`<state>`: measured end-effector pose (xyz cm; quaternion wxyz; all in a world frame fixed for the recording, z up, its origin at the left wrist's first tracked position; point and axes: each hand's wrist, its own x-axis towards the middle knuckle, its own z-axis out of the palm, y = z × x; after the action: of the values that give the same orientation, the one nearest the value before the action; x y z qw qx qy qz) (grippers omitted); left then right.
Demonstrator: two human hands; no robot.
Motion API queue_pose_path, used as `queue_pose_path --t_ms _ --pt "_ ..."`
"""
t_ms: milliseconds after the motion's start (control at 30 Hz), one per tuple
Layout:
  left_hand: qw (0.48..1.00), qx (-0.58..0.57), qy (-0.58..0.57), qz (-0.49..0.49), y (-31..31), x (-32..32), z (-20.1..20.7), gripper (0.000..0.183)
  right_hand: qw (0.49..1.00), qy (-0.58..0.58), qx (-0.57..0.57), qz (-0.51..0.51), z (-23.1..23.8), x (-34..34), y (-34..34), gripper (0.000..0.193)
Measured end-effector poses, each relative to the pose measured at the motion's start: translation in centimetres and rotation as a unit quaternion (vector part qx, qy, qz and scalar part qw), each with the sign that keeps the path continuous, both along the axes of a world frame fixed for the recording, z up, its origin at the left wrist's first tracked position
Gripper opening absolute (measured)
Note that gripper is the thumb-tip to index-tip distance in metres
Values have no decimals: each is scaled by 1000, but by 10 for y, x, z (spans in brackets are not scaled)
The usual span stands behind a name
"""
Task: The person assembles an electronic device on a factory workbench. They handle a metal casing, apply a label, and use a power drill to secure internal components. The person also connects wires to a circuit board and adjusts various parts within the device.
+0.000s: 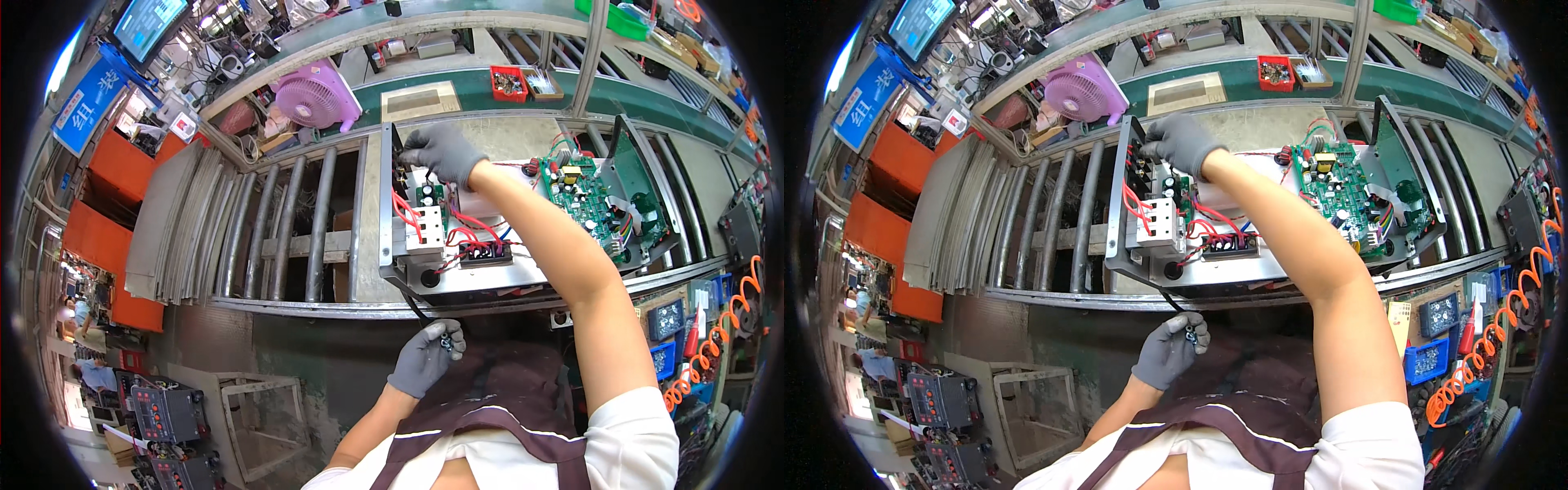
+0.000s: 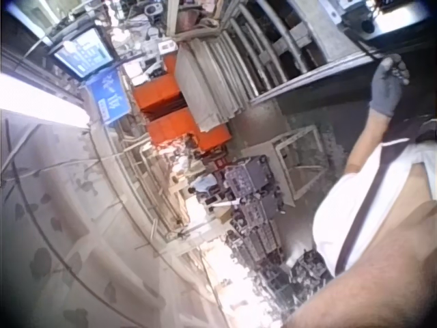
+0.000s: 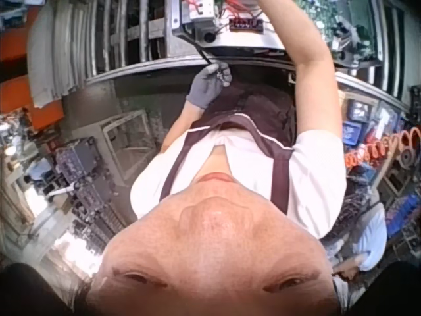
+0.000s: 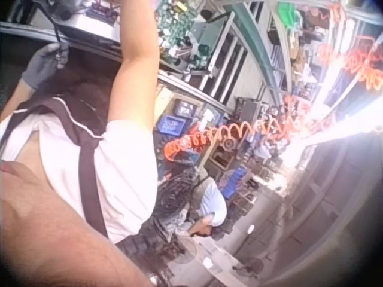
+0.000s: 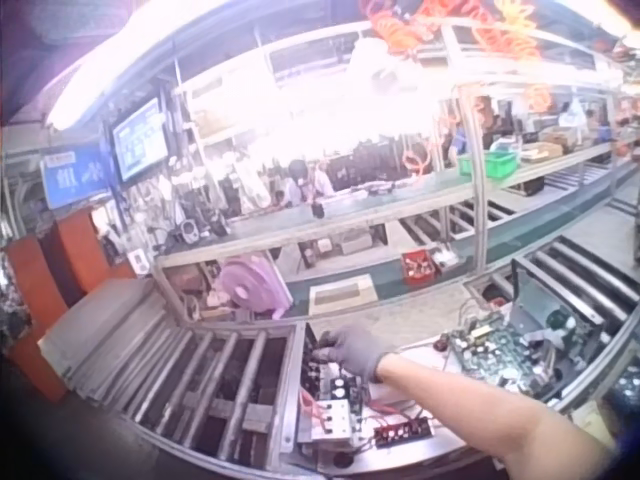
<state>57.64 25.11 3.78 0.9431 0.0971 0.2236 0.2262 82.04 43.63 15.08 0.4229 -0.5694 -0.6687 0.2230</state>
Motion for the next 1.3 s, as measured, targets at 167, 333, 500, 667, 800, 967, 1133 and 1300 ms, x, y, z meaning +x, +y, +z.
queue_pose_path --t_ms 167,333,500,667,800,967,1133,1300 --pt "1000 4 6 10 -5 6 1 23 988 -122 94 -13 -4 -10 -2 25" --pt "999 12 -31 -18 -4 8 -10 27 997 -70 32 -22 4 -8 -6 26" --pt "996 49 -76 6 3 24 16 36 998 -60 1 -26 4 -10 -7 26" --pt "989 66 -132 14 15 45 78 49 973 -196 76 -97 18 -15 -28 22" --pt "981 37 -187 37 21 53 106 57 980 -21 157 -121 45 -7 -77 14" --pt "964 33 -262 30 24 62 94 56 939 -252 158 174 63 -15 -170 16" --pt "990 23 -132 51 24 72 93 68 886 -428 113 135 39 -29 -188 12" --pt "981 30 -183 50 25 67 100 56 957 -233 56 162 32 -19 -176 12"
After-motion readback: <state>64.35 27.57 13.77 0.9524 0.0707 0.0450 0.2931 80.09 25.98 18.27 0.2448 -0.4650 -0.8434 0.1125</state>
